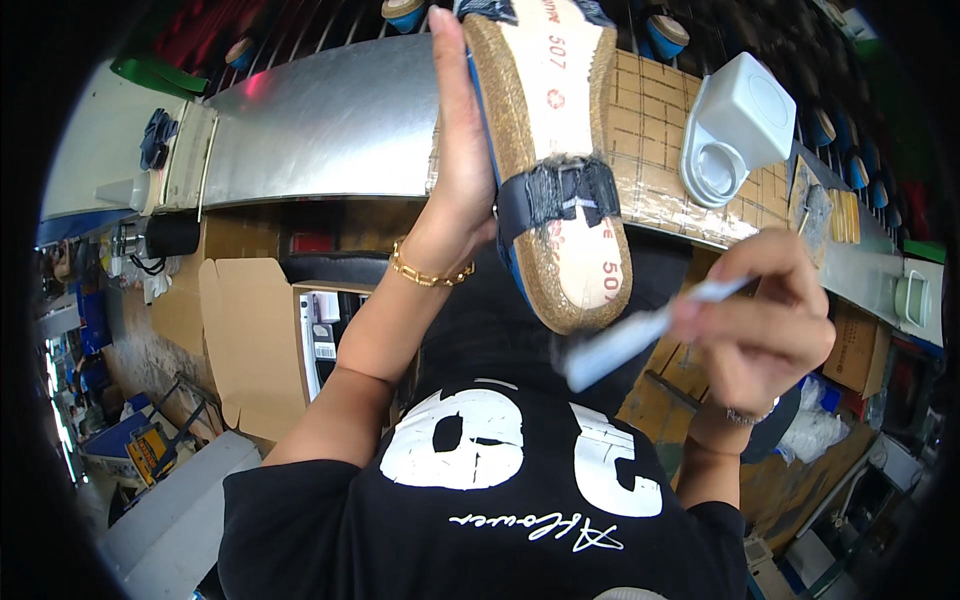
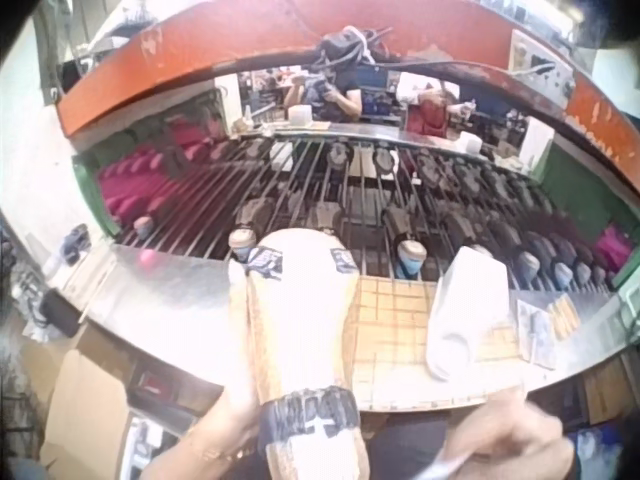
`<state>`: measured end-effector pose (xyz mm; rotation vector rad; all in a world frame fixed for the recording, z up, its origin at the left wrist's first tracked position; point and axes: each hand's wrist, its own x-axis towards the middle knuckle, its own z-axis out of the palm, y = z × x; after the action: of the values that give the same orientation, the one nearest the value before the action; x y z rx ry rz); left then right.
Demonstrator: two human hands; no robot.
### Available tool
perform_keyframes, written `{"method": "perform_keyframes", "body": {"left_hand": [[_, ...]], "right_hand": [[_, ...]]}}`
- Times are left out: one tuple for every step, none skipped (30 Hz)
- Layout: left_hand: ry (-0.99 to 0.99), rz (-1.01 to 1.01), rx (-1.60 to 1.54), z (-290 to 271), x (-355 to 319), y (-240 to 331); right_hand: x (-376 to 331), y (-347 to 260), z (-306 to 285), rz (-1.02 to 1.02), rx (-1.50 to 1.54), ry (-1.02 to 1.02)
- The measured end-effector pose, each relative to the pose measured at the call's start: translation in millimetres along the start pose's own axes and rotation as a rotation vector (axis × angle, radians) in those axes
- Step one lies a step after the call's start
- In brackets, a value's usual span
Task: The person holds a blue and cork sandal and uses a small brush to apply white paint to the black straps. The person repeatedly dips the brush into a container and paints different sections of the straps, rotating the sandal to access all areas.
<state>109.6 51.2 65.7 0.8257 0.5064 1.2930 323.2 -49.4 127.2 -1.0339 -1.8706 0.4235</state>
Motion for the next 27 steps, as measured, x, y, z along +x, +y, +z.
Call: {"method": "perform_keyframes", "body": {"left_hand": [[-0.013,-0.020,-0.009,0,1,-2],[-0.022,-0.043,-0.016,0,2,-2],[-0.032,-0.062,-0.013,1,4,-3],[-0.043,-0.074,-0.012,2,5,-4],[-0.051,-0.090,-0.007,3,6,-4],[-0.061,-0.106,-0.005,4,6,-4],[-0.070,-0.121,-0.001,6,7,-4],[-0.077,-0.138,0.001,7,7,-4],[-0.085,-0.151,0.004,9,8,-4],[-0.096,-0.164,0.009,11,8,-3],[-0.102,-0.176,0.011,13,8,-3],[-0.111,-0.194,0.016,15,8,-3],[-0.116,-0.209,0.017,18,8,-4],[-0.117,-0.223,0.019,20,8,-5],[-0.126,-0.236,0.021,23,9,-7],[-0.131,-0.243,0.026,25,9,-8],[-0.137,-0.251,0.032,26,9,-9],[-0.138,-0.262,0.032,28,9,-9],[-0.138,-0.271,0.040,28,7,-9],[-0.137,-0.280,0.045,29,5,-9],[-0.134,-0.288,0.051,28,5,-7],[-0.134,-0.292,0.058,28,2,-7],[-0.131,-0.298,0.065,28,1,-6],[-0.127,-0.307,0.064,27,-2,-6],[-0.124,-0.310,0.063,27,-3,-6],[-0.119,-0.312,0.059,27,-4,-7],[-0.118,-0.317,0.056,27,-5,-7]], "right_hand": [[-1,3,4,0.033,-0.074,0.068],[0,5,3,0.048,-0.094,0.016],[-1,6,3,-0.012,0.002,0.014],[-1,7,3,-0.056,0.059,-0.049],[-2,9,5,-0.102,0.155,-0.003],[-2,10,4,-0.079,0.190,0.016],[-3,11,6,-0.012,0.161,0.036],[-3,13,5,0.013,0.166,0.003],[-2,16,4,0.011,0.158,-0.059],[-2,17,4,-0.029,0.214,-0.074],[-2,20,3,-0.066,0.271,-0.089],[-3,20,3,-0.065,0.345,-0.056],[-3,21,3,0.014,0.325,-0.027],[-3,23,2,0.071,0.276,-0.044],[-3,23,1,0.082,0.190,-0.111],[-3,23,1,0.032,0.243,-0.129],[-3,23,0,-0.028,0.301,-0.127],[-3,23,-1,-0.023,0.354,-0.105],[-3,23,-1,0.016,0.301,-0.121],[-2,22,-2,0.050,0.266,-0.097],[-1,22,-3,0.118,0.207,-0.133],[-1,24,-2,0.116,0.304,-0.154],[-1,25,-3,0.101,0.318,-0.145],[-1,27,-3,0.093,0.328,-0.144],[-1,27,-5,0.061,0.352,-0.133],[-1,31,-3,0.038,0.217,-0.114],[-2,33,-4,0.073,0.189,-0.156]]}}
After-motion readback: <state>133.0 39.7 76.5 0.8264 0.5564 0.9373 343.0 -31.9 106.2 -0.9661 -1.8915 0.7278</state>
